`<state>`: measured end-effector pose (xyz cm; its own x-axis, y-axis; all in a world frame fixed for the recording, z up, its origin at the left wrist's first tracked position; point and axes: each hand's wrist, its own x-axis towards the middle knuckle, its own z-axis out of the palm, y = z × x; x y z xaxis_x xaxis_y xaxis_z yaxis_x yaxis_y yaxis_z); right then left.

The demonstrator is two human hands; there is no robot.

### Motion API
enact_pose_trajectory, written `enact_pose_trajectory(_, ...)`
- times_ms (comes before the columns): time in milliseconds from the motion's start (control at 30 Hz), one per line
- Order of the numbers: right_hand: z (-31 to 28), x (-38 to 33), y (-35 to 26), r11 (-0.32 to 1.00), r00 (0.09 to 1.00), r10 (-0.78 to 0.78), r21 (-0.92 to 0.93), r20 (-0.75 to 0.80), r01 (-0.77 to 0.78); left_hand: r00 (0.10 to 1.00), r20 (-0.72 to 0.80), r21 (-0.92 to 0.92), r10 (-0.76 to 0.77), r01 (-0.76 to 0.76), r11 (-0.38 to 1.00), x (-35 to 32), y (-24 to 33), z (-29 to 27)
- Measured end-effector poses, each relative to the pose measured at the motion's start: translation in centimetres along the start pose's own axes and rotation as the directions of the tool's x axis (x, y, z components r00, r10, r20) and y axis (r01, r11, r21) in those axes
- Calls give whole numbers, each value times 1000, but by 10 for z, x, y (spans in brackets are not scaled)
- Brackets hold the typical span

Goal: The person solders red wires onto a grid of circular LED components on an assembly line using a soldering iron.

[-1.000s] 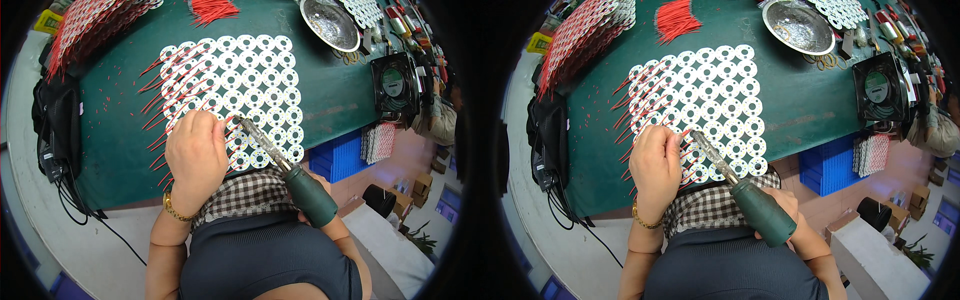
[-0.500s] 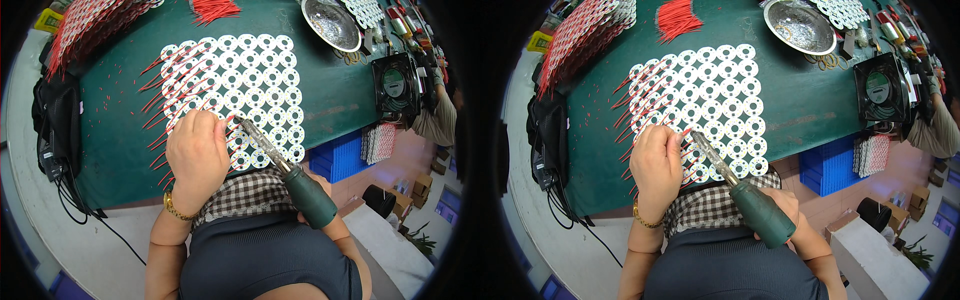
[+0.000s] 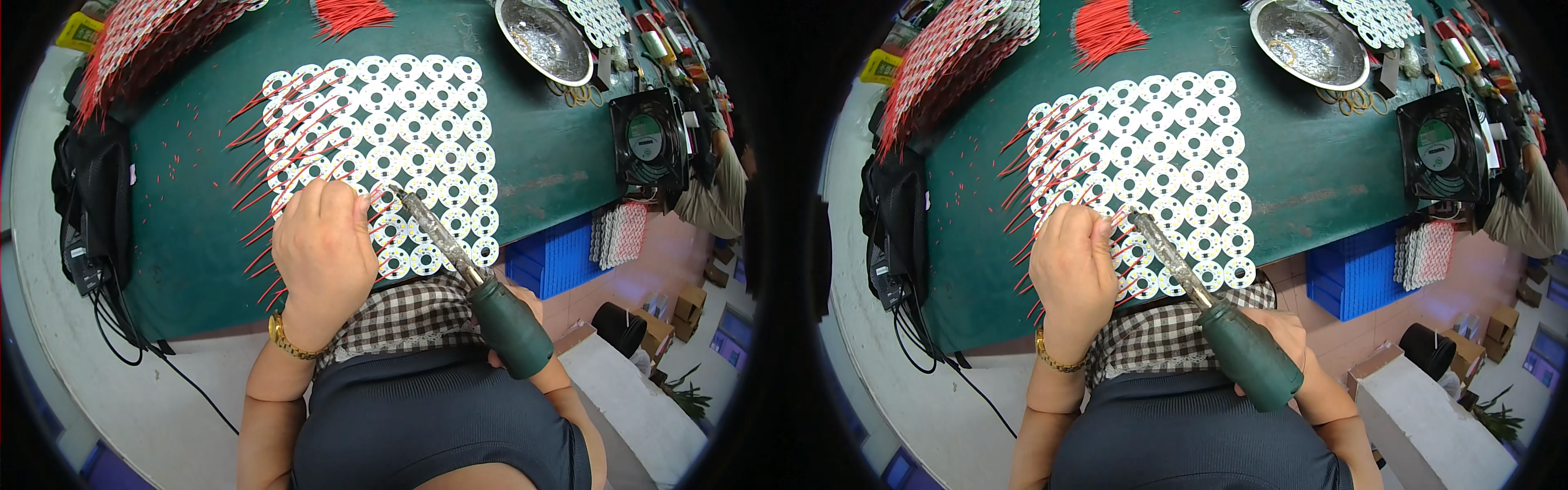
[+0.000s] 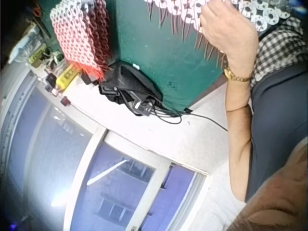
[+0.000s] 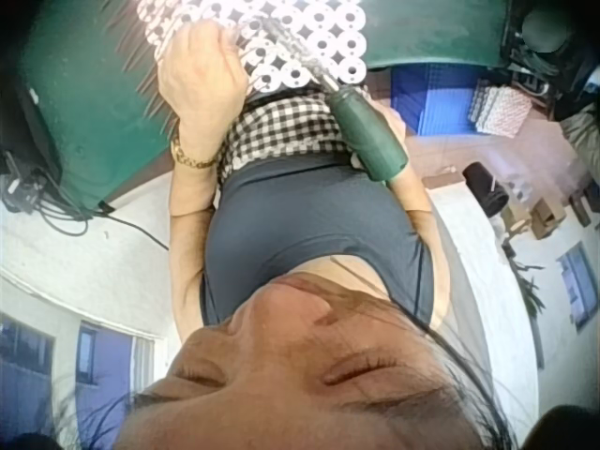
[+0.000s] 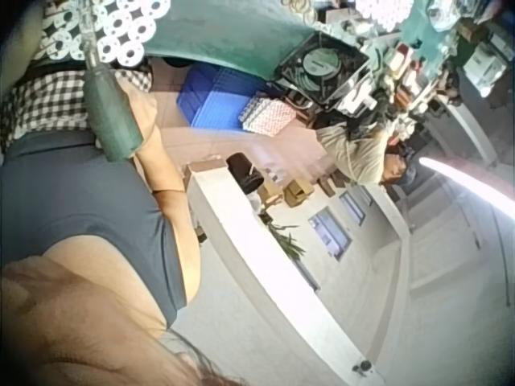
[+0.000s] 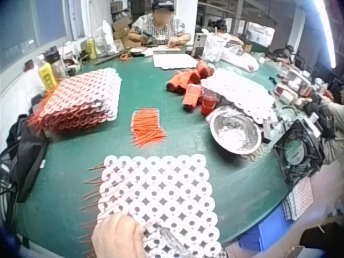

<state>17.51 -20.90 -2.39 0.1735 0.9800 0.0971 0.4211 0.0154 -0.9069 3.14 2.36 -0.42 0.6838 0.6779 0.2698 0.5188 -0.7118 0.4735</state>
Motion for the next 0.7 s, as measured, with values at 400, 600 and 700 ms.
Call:
enact_pose_trajectory(400,11,-19,11,983,984,175,61,-44,-172,1000,-22,1,-9,9,1000,-2,-2,0)
enact_pose_trajectory(600,10,-13,12,998,996,67,-9,-51,-67,999,-29,-9,-19,19,1000,-2,-3,2)
enact_pose_trajectory(700,11,-9,14,999,997,32,-5,-67,-33,999,-28,-18,-23,23,1000,-3,-3,2)
